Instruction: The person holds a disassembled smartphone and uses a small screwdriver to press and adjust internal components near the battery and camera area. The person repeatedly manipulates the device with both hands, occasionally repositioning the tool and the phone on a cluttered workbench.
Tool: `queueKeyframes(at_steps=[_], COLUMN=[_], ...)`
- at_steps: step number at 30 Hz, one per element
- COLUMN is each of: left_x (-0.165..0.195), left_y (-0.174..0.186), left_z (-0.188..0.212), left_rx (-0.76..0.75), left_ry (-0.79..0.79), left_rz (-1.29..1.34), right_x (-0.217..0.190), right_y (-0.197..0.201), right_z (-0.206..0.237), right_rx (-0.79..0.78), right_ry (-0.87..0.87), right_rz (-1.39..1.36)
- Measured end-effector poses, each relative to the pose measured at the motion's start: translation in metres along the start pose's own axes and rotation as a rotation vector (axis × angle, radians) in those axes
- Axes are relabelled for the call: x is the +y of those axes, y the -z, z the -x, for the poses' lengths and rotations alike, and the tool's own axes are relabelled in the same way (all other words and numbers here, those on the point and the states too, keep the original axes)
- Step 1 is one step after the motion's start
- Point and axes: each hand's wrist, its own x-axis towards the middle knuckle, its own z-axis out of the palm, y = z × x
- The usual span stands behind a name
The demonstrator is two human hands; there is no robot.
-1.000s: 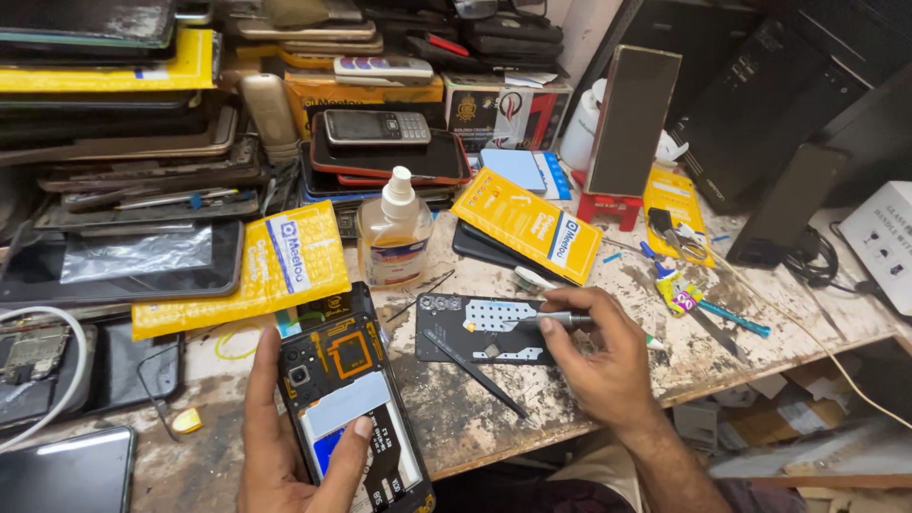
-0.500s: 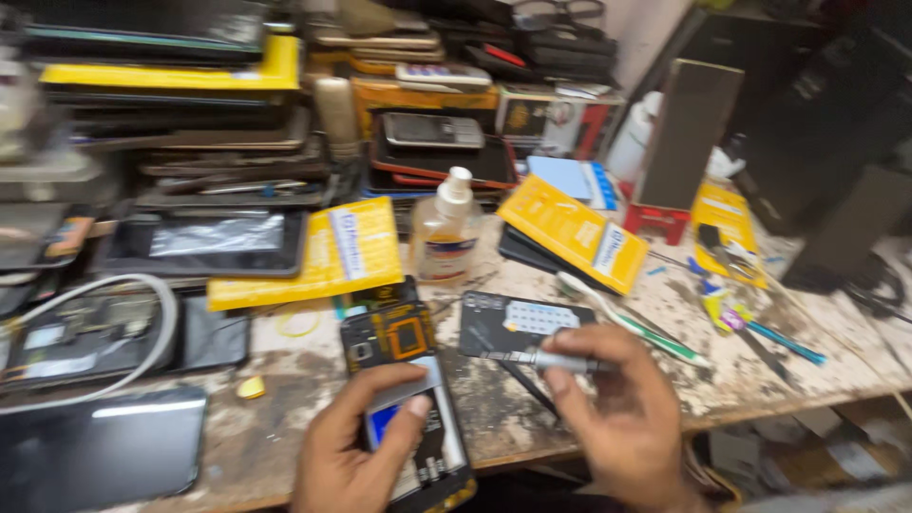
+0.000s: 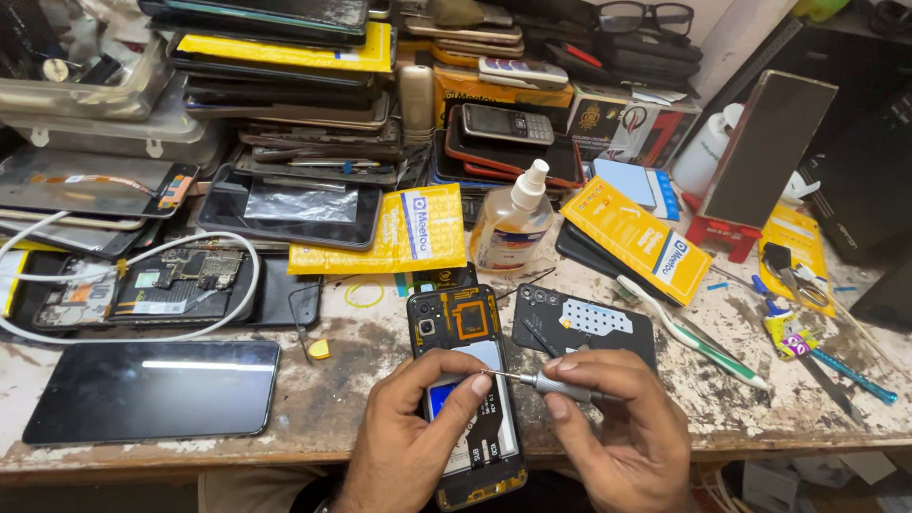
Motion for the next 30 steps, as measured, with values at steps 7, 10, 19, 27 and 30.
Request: queueKeyframes(at_steps=[7, 10, 19, 27, 30], left_x=[0.0, -0.001, 0.001, 0.0, -0.001], left_y=[0.0, 0.0, 0.0, 0.001, 0.001], left_z=[-0.001, 0.0, -0.001, -0.001, -0.001], left_rx=[0.01, 0.018, 0.007, -0.009, -0.01], left_ry=[-0.003, -0.021, -0.022, -0.018, -0.056], left_rz=[-0.032, -0.036, -0.044, -0.071, -0.075], right_x=[0.001, 0.001, 0.001, 0.0, 0.001], right_y=[0.002, 0.002, 0.006, 0.016, 0.017], right_z=[0.002, 0.004, 0.001, -0.006, -0.007], right_rx=[0.006, 0.022, -0.02, -0.119, -0.112], right_ry=[-0.025, -0.01, 0.006, 0.08, 0.105], right_rz=[-0.008, 0.024, 0.013, 0.052, 0.067])
